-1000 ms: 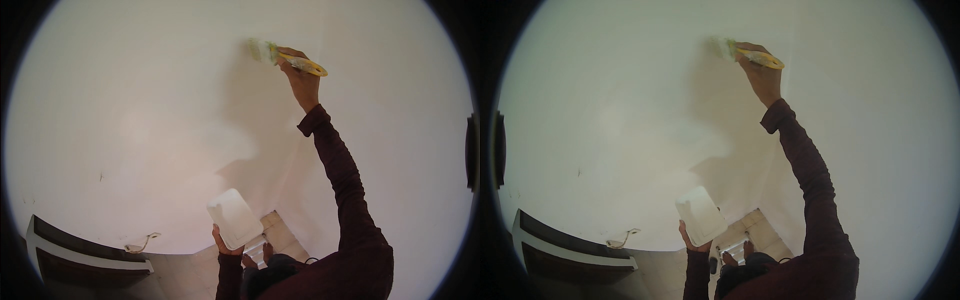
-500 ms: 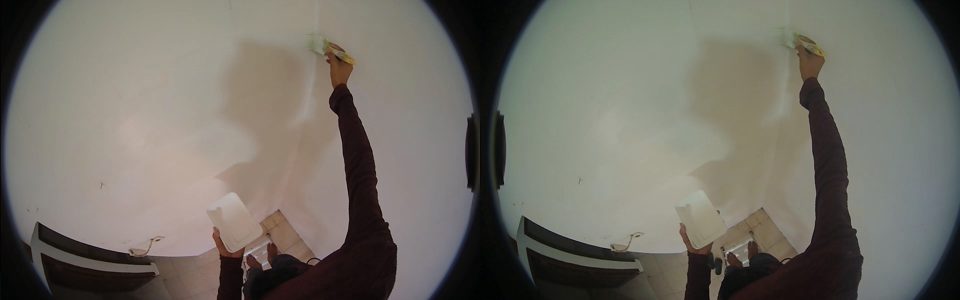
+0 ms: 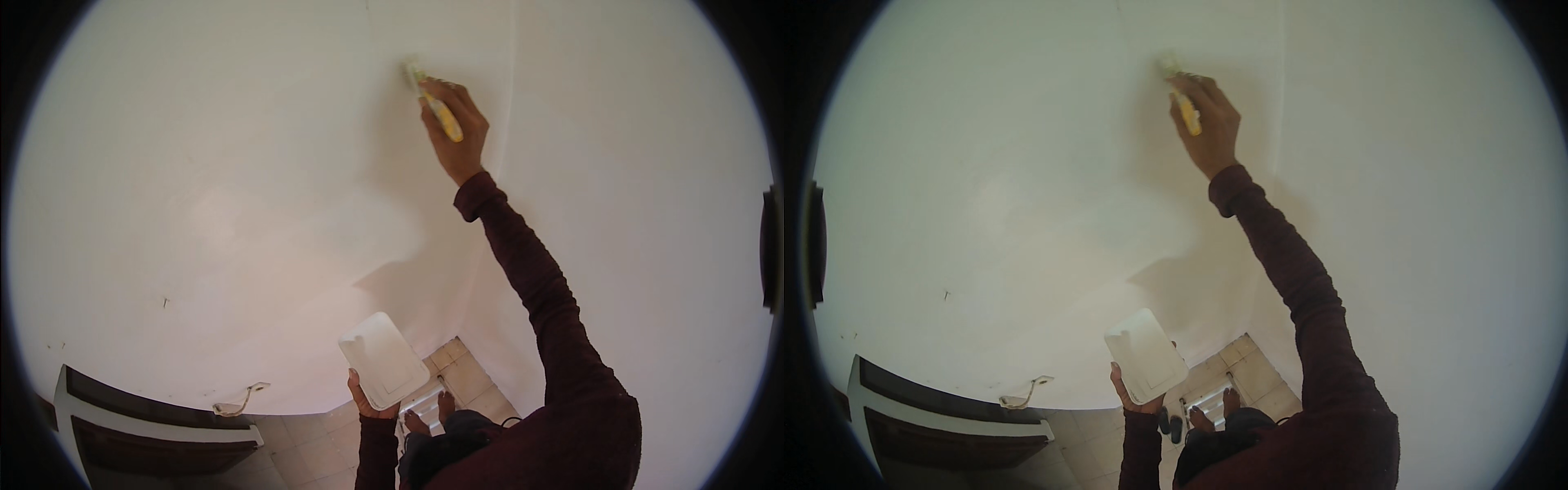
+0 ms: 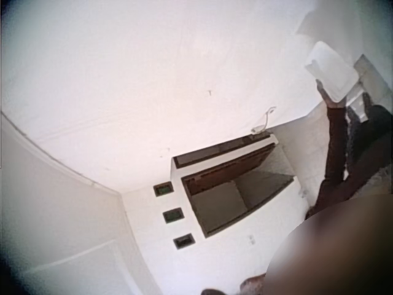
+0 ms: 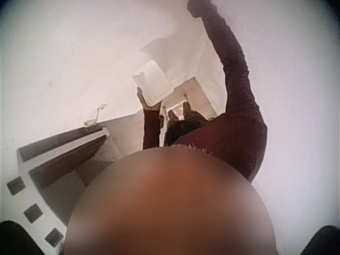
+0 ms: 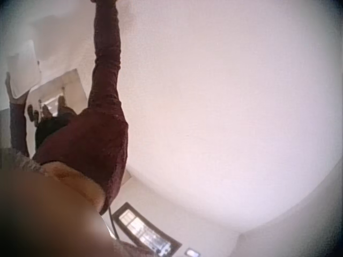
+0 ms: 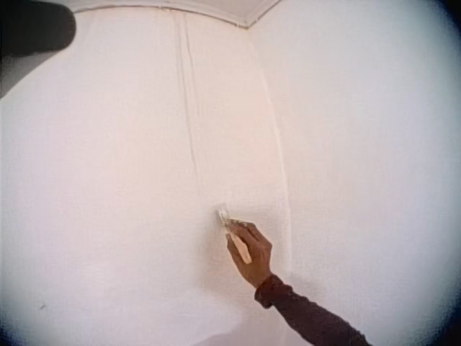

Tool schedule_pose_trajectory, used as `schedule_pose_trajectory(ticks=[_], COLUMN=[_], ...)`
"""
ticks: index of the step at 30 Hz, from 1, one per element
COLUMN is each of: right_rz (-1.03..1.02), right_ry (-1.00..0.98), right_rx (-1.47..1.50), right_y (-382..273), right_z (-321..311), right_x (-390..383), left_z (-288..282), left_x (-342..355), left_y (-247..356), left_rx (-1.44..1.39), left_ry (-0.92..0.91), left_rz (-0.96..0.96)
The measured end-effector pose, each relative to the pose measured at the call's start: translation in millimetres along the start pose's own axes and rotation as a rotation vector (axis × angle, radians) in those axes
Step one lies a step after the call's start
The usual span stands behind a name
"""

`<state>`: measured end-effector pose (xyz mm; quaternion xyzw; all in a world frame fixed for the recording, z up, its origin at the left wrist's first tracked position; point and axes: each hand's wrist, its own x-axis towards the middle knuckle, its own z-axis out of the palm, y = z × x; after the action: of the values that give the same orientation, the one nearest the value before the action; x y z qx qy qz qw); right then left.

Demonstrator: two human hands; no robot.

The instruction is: The person paints a white ceiling using a paintbrush and a small white paint tray. They repeatedly dip the brush into the tray and apply white paint to the ceiling surface in a systematic manner.

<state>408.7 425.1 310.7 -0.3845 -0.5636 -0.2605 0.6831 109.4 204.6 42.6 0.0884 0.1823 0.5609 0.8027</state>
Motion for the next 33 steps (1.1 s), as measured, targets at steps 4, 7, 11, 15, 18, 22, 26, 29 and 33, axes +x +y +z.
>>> schedule_pose_trajectory(ticks=[4,7,11,15,18,22,26,29,33], right_rz=[-0.057,0.008,0.155,0.475,0.528,0.541,0.519,0.469,0.466], right_ry=[-0.027,-0.091,-0.15,-0.069,-0.035,0.06,0.135,0.193,0.193], right_rx=[0.036,0.184,0.46,0.432,0.341,0.265,0.185,0.142,0.111], right_y=[-26.2,-48.1,-43.9,55.6,93.8,137.7,162.1,164.4,150.7], right_z=[13.1,16.2,5.2,-32.9,-61.4,-86.6,-105.4,-110.0,-108.9], right_x=[-4.7,-7.2,-6.1,0.2,9.6,17.0,26.7,31.0,23.9], left_z=[4.6,3.8,3.3,1.4,-2.5,-9.7,-11.2,-13.6,-12.6], left_x=[-0.8,-1.7,-7.9,-1.7,-2.9,-3.6,-2.8,-2.5,-4.6], left_y=[0.3,1.7,5.1,2.3,1.8,2.4,1.5,1.4,2.1], left_rx=[0.03,0.023,-0.009,-0.002,0.012,-0.011,-0.022,-0.008,-0.014], left_ry=[-0.008,-0.02,0.016,0.001,0.007,-0.009,-0.002,0.001,0.009], left_rz=[0.001,-0.004,-0.008,-0.01,-0.005,-0.028,-0.026,-0.023,-0.021])
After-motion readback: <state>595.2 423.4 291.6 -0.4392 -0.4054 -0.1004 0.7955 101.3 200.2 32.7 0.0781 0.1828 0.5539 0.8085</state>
